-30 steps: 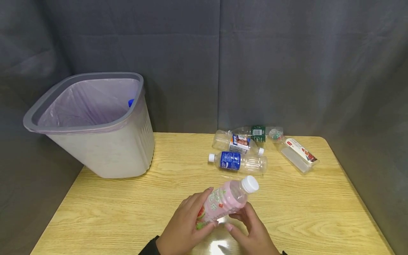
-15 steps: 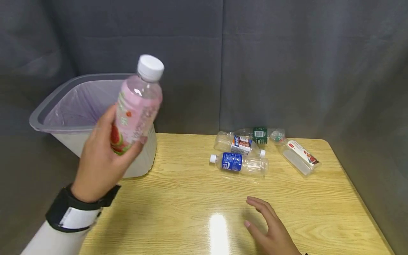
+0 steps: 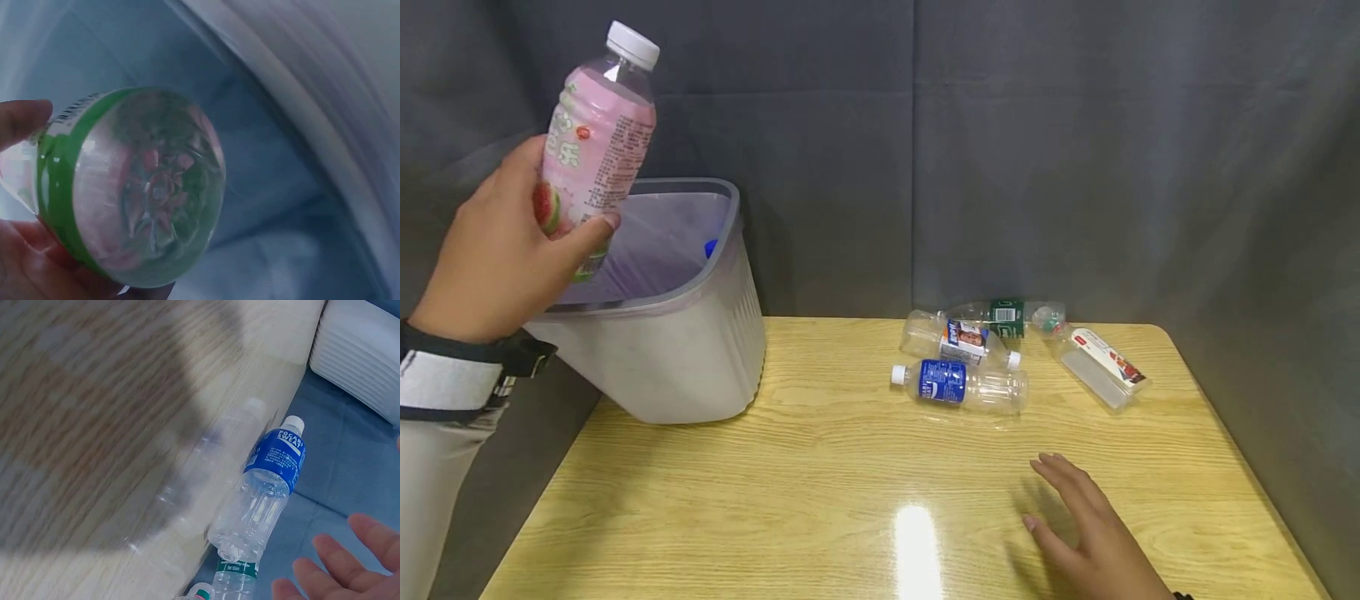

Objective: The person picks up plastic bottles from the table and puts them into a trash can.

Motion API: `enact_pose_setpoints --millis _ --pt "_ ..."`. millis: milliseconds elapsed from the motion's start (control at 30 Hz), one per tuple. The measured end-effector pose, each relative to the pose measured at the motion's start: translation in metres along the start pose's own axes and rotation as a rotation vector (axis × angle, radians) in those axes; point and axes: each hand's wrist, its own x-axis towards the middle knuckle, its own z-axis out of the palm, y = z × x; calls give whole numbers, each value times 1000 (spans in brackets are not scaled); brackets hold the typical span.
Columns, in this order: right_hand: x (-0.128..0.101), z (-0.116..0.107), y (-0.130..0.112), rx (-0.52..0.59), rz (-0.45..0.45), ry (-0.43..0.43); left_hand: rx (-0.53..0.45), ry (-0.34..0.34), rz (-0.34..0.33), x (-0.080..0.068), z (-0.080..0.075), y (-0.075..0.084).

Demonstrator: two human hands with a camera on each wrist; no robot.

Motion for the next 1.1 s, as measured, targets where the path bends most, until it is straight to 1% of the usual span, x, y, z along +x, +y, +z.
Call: enact_pose_setpoints --millis 67,167,267,333,433,567,667,867,967,1033,1100 --pt "1 1 1 -7 -12 8 12 -30 -42 6 0 -10" --pt "2 4 2 -22 -30 20 8 -71 -96 10 2 -21" --pt "1 4 0 -31 -35 25 -16 -94 -117 8 8 -27" --pt "0 4 -1 -38 -34 23 -31 -105 -120 7 12 -27" --pt "0 3 -3 -26 -41 24 -40 -105 -111 6 14 -25" --pt "0 2 -5 -25 -40 22 -21 -110 -115 5 13 -21" --pt "0 2 -6 -41 -26 20 -15 -124 -121 5 13 -19" --pt "-2 4 -5 -47 -29 16 8 -155 -134 3 17 -17" --pt "-1 3 -3 -44 -44 14 4 -141 -105 -2 21 -14" --pt "1 1 -2 -36 -60 11 -15 -126 -60 -8 23 -9" --pt "4 -2 -3 -43 -70 9 -37 -108 -1 -16 27 -1"
